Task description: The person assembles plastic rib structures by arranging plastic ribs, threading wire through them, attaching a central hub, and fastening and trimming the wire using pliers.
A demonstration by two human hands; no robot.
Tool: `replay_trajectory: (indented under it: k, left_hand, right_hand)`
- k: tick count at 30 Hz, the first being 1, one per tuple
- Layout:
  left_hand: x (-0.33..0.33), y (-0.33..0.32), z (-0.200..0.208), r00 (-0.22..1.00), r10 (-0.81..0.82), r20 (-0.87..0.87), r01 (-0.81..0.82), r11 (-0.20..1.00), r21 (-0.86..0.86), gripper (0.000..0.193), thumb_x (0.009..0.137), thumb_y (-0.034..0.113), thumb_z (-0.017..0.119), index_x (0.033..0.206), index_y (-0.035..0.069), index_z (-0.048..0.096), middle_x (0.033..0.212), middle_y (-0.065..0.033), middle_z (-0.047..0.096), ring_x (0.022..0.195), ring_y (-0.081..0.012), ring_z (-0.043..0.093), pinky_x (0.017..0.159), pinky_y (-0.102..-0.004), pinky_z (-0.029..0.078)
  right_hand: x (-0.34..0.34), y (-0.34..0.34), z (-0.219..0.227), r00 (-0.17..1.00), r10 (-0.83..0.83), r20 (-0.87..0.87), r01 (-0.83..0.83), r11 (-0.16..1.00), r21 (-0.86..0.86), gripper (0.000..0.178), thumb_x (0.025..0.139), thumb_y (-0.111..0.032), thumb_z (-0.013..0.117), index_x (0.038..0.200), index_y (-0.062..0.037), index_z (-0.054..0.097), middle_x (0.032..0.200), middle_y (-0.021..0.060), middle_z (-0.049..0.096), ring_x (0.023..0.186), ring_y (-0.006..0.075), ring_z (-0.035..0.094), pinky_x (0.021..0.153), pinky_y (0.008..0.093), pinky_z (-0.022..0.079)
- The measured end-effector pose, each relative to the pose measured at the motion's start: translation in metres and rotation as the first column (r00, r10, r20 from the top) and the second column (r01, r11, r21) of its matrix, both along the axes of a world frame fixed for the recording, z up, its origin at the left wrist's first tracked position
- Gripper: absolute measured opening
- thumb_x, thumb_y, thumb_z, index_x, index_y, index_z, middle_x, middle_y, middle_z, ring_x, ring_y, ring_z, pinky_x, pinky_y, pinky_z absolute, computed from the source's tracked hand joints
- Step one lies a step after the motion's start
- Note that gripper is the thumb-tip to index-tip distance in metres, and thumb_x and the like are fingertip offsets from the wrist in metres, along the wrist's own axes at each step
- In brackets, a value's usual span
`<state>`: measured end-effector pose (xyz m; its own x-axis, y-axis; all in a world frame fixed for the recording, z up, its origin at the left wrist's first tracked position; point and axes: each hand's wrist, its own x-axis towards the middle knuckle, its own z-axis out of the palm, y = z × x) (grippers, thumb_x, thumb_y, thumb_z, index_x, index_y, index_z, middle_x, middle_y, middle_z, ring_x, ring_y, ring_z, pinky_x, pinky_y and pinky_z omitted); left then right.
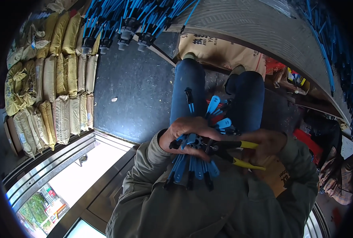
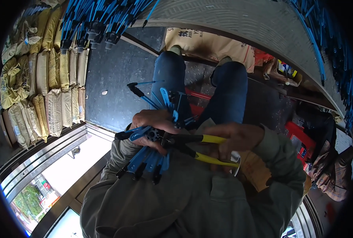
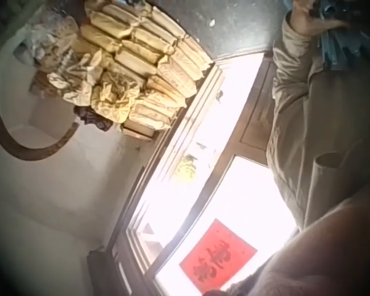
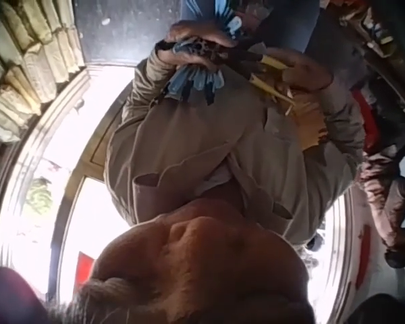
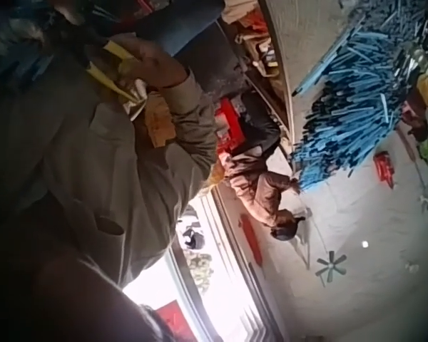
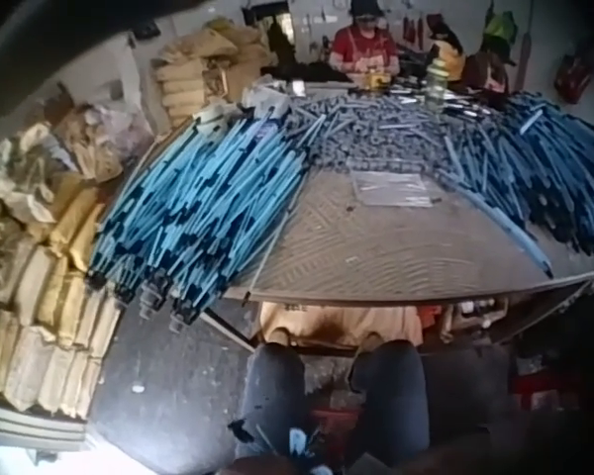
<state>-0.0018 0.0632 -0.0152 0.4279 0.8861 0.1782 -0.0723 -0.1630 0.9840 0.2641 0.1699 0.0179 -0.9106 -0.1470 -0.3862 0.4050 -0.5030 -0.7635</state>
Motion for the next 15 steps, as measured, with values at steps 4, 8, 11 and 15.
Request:
replay_trajectory:
  k: [4,8,11,15]
  left_hand:
    - [0.008,-0.007,-0.004,0.993,0.115,0.028,-0.116,0.993,0.017,0.052,0.062,0.019,0.083,0.109,0.004,0.064,0.091,-0.0079,0.065,0.080,-0.0209,0.062,0.072,-0.0312,0.047]
    - [0.005,-0.005,0.003,0.993,0.117,0.026,-0.116,0.992,-0.041,0.053,0.062,0.020,0.083,0.108,0.004,0.063,0.093,-0.0088,0.066,0.083,-0.0215,0.062,0.073,-0.0317,0.047]
    - [0.004,0.003,0.008,1.000,0.012,-0.012,-0.012,0.999,-0.049,0.052,0.062,0.021,0.083,0.107,0.003,0.063,0.094,-0.0091,0.065,0.084,-0.0219,0.062,0.074,-0.0320,0.047]
    - [-0.001,0.002,0.002,0.997,-0.054,-0.061,0.053,0.998,-0.025,0.051,0.064,0.022,0.082,0.107,0.002,0.063,0.098,-0.0094,0.065,0.085,-0.0220,0.062,0.075,-0.0322,0.047]
  right_hand:
    - [-0.002,-0.035,0.020,0.993,0.029,-0.118,0.096,0.408,0.908,0.059,0.081,-0.023,0.066,0.129,-0.0012,0.041,0.106,0.0143,0.060,0.084,0.0208,0.062,0.075,0.0310,0.050]
    - [0.004,-0.036,0.023,0.992,0.018,-0.126,0.125,0.065,0.990,0.063,0.079,-0.024,0.070,0.130,-0.0022,0.041,0.107,0.0136,0.060,0.084,0.0200,0.061,0.075,0.0318,0.049]
    - [0.010,-0.014,0.009,0.999,0.023,-0.025,0.007,0.585,0.811,0.063,0.078,-0.022,0.070,0.129,-0.0028,0.041,0.104,0.0138,0.059,0.082,0.0227,0.062,0.072,0.0319,0.051]
    - [0.007,0.006,0.008,0.995,0.085,0.051,-0.087,0.995,0.040,0.058,0.076,-0.017,0.070,0.126,-0.0033,0.044,0.102,0.0145,0.058,0.081,0.0279,0.064,0.069,0.0323,0.053]
